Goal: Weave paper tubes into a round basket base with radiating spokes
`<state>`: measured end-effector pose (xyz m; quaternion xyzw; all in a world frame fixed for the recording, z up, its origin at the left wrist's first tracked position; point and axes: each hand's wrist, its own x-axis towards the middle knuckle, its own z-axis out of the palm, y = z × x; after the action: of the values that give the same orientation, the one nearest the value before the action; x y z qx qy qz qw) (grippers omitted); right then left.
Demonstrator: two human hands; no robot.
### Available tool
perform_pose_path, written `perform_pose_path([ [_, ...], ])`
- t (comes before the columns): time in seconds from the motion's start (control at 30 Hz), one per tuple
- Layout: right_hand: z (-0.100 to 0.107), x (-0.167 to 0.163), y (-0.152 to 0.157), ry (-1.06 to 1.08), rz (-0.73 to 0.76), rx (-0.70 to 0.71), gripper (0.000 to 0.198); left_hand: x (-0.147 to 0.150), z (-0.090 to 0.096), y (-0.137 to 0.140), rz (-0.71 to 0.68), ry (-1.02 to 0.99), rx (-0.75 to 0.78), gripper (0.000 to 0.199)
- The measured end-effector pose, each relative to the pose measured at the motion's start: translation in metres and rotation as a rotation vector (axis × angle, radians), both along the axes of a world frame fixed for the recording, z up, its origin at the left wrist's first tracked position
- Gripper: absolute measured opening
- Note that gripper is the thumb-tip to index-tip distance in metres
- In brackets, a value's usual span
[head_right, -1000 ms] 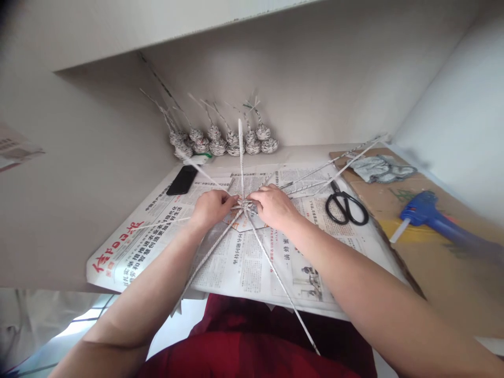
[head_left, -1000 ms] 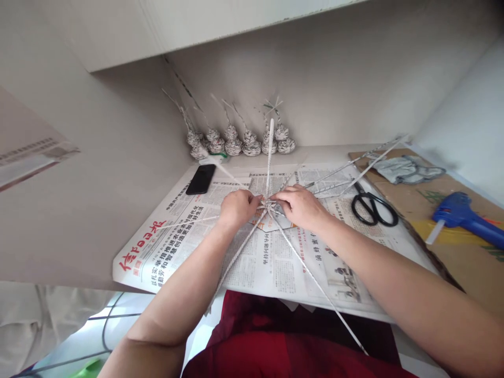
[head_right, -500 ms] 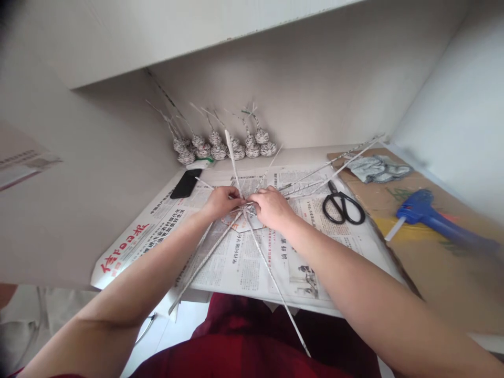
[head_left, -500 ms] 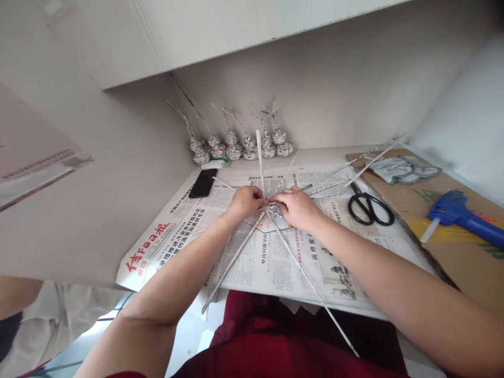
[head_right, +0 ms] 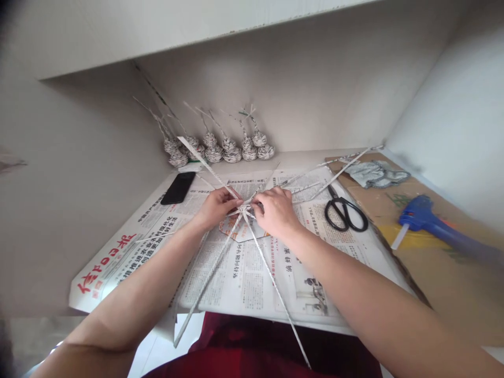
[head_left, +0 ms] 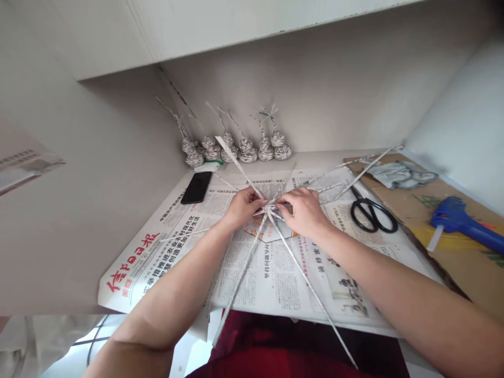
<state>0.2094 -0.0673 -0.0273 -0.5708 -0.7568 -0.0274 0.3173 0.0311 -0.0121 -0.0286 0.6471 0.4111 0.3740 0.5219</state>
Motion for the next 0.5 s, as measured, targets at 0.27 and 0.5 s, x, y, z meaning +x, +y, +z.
perform_pose_path([
  [0.27,-0.0056,-0.0003,0.0038,0.001,-0.049,-0.050,0.019,-0.0008,0.0074,-0.0026,-0.059,-0.066,-0.043,0.024],
  [0.5,-0.0047,-0.0021,0.0040,0.067,-0.062,-0.094,0.020,-0.0014,0.0080,-0.0034,-0.064,-0.088,-0.084,0.028],
])
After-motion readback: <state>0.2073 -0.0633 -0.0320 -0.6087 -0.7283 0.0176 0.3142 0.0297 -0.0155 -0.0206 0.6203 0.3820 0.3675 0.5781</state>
